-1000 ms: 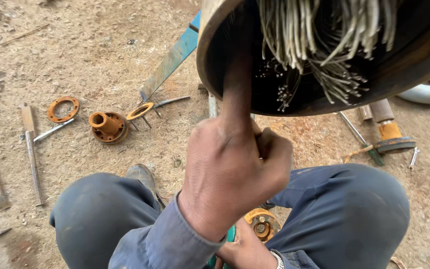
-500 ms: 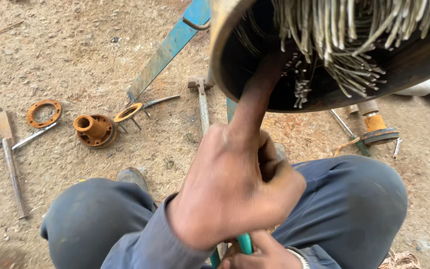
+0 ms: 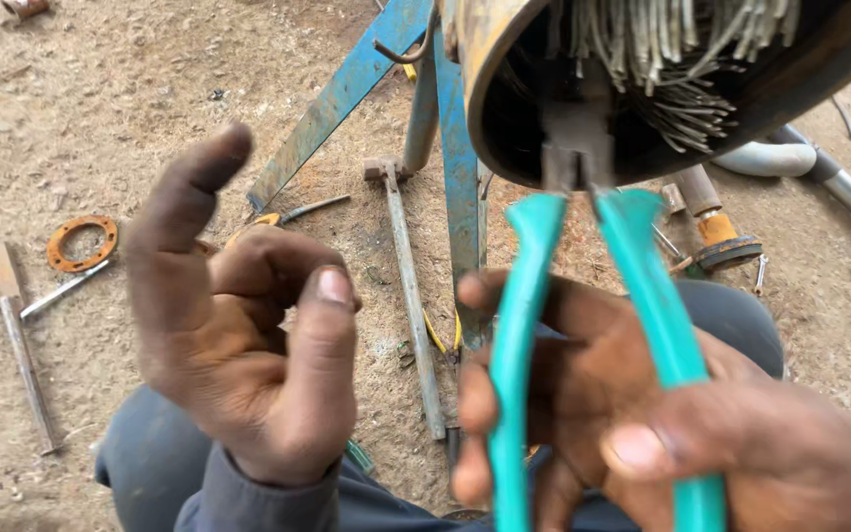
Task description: The person uses pliers to cut multiple wires protruding from the open end of a large metal cylinder. They repeatedly grasp bundles of wires and snip them close to the cylinder's rim, working methodically around the opening.
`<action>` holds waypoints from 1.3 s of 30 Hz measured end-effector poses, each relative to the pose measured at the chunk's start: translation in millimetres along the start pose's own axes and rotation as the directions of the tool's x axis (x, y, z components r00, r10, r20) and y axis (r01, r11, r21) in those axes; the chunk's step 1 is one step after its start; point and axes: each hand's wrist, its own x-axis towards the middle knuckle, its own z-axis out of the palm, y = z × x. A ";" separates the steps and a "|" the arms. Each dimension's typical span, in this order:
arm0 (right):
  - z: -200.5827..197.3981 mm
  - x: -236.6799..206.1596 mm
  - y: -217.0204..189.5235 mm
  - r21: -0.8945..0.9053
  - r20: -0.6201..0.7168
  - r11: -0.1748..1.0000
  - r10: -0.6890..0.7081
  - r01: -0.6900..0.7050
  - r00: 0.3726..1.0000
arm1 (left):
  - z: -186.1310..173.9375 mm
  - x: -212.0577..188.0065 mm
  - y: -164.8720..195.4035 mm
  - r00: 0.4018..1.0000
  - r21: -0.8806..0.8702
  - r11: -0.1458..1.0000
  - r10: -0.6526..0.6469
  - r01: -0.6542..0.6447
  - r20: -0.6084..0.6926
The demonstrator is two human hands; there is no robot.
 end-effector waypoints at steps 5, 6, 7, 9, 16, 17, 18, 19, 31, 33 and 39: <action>14.8 14.3 0.4 0.087 0.027 0.978 -0.191 0.188 0.981 | 14.9 6.9 16.1 0.998 -0.007 0.999 -0.035 0.036 0.059; 14.9 15.1 -0.2 0.120 0.023 0.973 -0.200 0.196 0.980 | 16.9 9.2 18.0 0.997 -0.007 0.999 -0.047 0.047 0.057; 14.9 15.9 -1.1 0.150 0.019 0.967 -0.210 0.204 0.978 | 18.4 10.3 19.3 0.997 -0.012 0.999 -0.051 0.052 0.059; 13.6 15.4 -4.3 0.180 0.028 0.961 -0.217 0.208 0.976 | 19.5 10.1 18.1 0.997 -0.014 0.999 -0.048 0.049 0.064; 9.9 9.7 -4.0 0.193 0.047 0.973 -0.140 0.128 0.989 | 15.6 0.9 12.8 0.995 -0.001 0.998 -0.063 0.063 0.079; 8.3 9.5 -3.8 0.185 0.047 0.973 -0.149 0.138 0.988 | 16.0 1.0 13.3 0.994 -0.004 0.998 -0.060 0.061 0.087; 6.4 9.4 -4.0 0.178 0.047 0.973 -0.158 0.147 0.986 | 16.3 1.4 13.7 0.994 -0.007 0.998 -0.058 0.058 0.094; 4.2 9.8 -4.8 0.169 0.053 0.971 -0.179 0.167 0.982 | 17.0 1.8 14.2 0.993 -0.015 0.999 -0.046 0.048 0.108; 21.7 43.8 -6.9 0.090 -0.035 0.950 -0.297 0.299 0.954 | 19.6 6.2 17.8 0.991 0.015 0.993 -0.117 0.116 0.061; 22.2 44.3 -6.7 0.106 -0.053 0.954 -0.275 0.279 0.960 | 21.2 8.4 19.9 0.992 0.013 0.995 -0.097 0.096 0.081; 4.7 37.5 -2.9 0.229 -0.054 0.965 -0.117 0.127 0.992 | 21.5 0.0 17.4 0.993 0.033 0.997 -0.077 0.074 0.090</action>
